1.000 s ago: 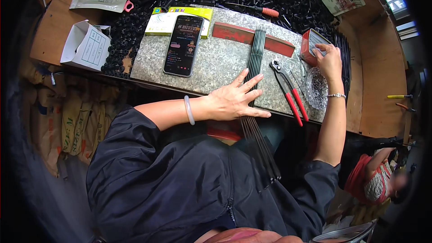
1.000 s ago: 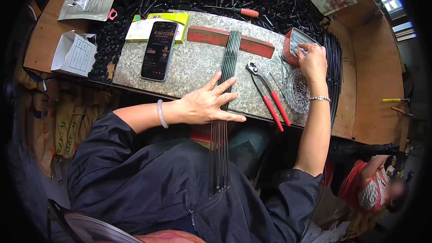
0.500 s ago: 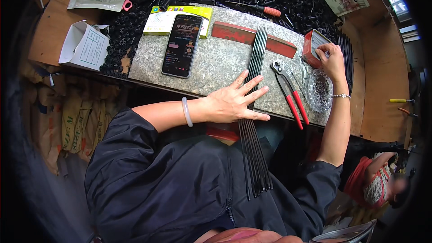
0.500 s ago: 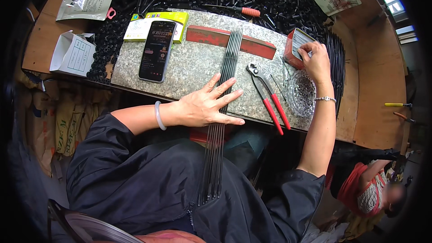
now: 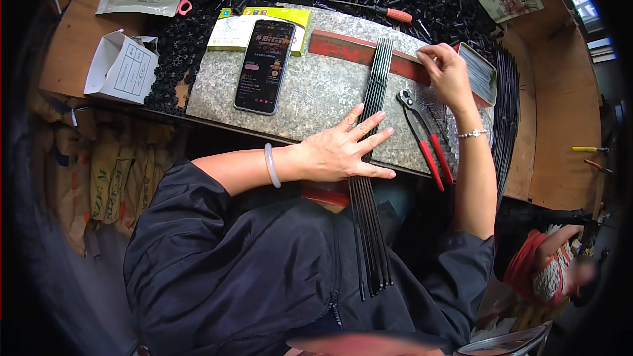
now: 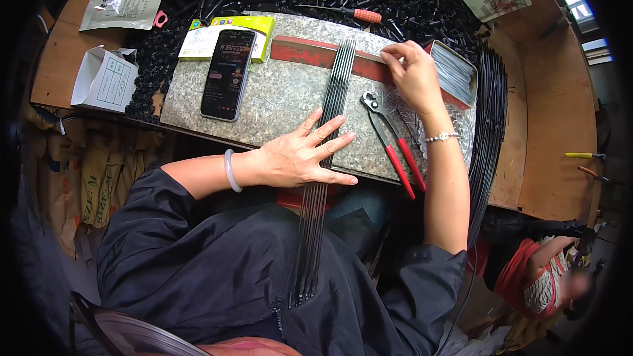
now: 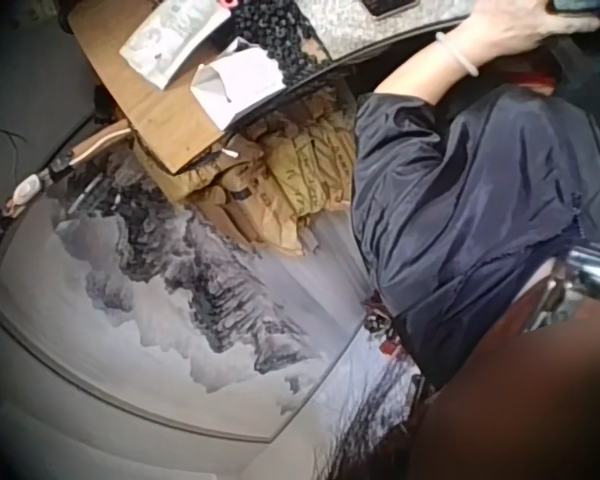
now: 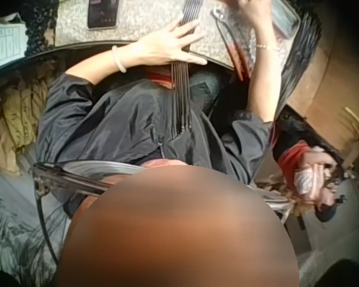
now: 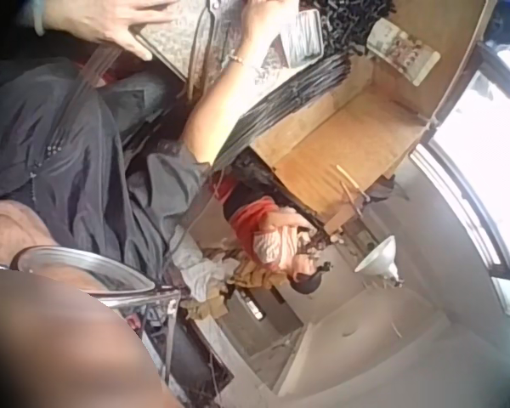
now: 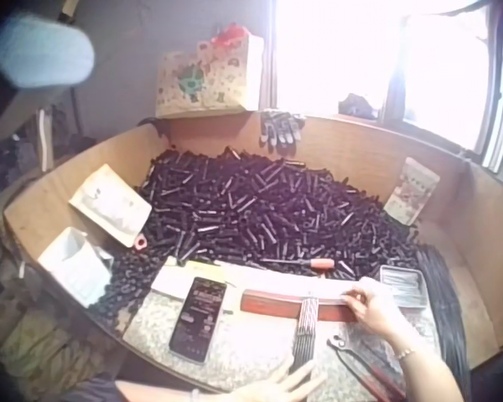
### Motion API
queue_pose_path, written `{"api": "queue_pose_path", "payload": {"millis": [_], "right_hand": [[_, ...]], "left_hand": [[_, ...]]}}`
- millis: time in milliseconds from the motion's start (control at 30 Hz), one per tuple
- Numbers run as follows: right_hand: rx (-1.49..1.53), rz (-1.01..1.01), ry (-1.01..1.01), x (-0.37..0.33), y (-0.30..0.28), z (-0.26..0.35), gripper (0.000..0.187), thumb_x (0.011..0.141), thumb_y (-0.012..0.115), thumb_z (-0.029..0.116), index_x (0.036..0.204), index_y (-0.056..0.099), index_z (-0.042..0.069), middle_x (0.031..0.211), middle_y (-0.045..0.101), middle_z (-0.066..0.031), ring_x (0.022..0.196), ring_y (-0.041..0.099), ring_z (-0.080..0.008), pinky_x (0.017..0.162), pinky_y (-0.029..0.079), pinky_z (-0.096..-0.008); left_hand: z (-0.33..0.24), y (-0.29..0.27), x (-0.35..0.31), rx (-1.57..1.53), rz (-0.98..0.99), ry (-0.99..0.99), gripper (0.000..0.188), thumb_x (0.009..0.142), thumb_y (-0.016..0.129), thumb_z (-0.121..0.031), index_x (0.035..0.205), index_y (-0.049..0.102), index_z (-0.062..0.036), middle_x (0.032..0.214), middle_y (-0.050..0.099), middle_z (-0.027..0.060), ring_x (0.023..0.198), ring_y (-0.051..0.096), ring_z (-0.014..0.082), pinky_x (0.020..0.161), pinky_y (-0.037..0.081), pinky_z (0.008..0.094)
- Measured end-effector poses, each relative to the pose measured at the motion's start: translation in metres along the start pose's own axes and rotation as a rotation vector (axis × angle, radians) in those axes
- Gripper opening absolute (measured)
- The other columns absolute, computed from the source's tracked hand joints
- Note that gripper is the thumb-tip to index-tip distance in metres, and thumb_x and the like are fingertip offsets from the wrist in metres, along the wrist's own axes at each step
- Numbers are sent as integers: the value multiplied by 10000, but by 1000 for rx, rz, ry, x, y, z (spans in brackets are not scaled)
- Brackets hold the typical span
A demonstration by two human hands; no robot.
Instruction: Assembling thin black rods and a cylindrical base component at a factory workstation.
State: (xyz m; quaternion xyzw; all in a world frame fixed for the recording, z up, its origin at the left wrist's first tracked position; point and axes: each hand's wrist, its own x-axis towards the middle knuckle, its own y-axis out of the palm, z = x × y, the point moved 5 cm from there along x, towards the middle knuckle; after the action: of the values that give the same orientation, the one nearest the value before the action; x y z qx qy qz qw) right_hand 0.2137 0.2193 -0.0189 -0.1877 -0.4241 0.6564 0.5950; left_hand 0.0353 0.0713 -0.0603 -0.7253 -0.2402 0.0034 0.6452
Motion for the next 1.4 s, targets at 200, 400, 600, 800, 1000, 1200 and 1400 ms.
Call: {"api": "queue_pose_path", "payload": {"millis": [200, 400, 600, 800, 1000, 1200, 1400], "right_hand": [[-13, 28, -40, 13, 27, -6, 131, 817, 638, 141, 888, 687, 42, 807, 612, -120, 767, 599, -264, 705, 469, -338], [-20, 89, -38, 18, 32, 0, 142, 806, 644, 144, 892, 690, 41, 802, 611, -126, 778, 597, -273, 726, 466, -351], [-27, 98, -32, 18, 31, 6, 149, 799, 653, 138, 901, 692, 36, 819, 623, -131, 778, 612, -266, 727, 478, -343], [101, 79, 68, 19, 34, 4, 132, 801, 657, 128, 879, 674, 22, 816, 640, -119, 729, 617, -212, 680, 483, -316], [129, 164, 20, 22, 36, -1, 120, 807, 652, 102, 869, 648, -1, 782, 635, -76, 673, 577, -153, 652, 473, -282], [154, 208, -22, 25, 36, -1, 114, 838, 622, 78, 930, 625, 9, 776, 605, -21, 731, 550, -84, 671, 453, -241], [159, 159, -134, 26, 37, 6, 133, 803, 639, 67, 933, 642, 40, 789, 574, -34, 671, 515, -106, 653, 453, -254]], "left_hand": [[0, -2, 0, 32, -1, 10, 567, 832, 473, -232, 1344, 357, -447, 1381, 375, 210, 1295, 321, 444, 1001, 275, 648], [2, -3, -1, 40, -18, 18, 518, 859, 430, -254, 1340, 363, -433, 1363, 401, 214, 1285, 340, 445, 995, 288, 648], [2, -2, 0, 35, -19, 27, 531, 837, 468, -252, 1332, 380, -423, 1368, 396, 210, 1288, 333, 449, 995, 279, 655], [2, -1, -1, 22, -18, 34, 518, 830, 487, -257, 1316, 405, -416, 1382, 380, 197, 1292, 322, 451, 989, 282, 662], [3, -2, 0, 6, -26, 45, 500, 828, 500, -258, 1298, 427, -411, 1390, 368, 185, 1297, 306, 460, 985, 281, 669], [4, 0, 0, -25, 5, 23, 655, 772, 542, -160, 1335, 378, -452, 1442, 302, 155, 1315, 267, 458, 1006, 258, 662], [5, -1, 0, -28, 10, 24, 600, 788, 539, -210, 1321, 394, -443, 1432, 308, 177, 1310, 261, 480, 997, 256, 674]]}}
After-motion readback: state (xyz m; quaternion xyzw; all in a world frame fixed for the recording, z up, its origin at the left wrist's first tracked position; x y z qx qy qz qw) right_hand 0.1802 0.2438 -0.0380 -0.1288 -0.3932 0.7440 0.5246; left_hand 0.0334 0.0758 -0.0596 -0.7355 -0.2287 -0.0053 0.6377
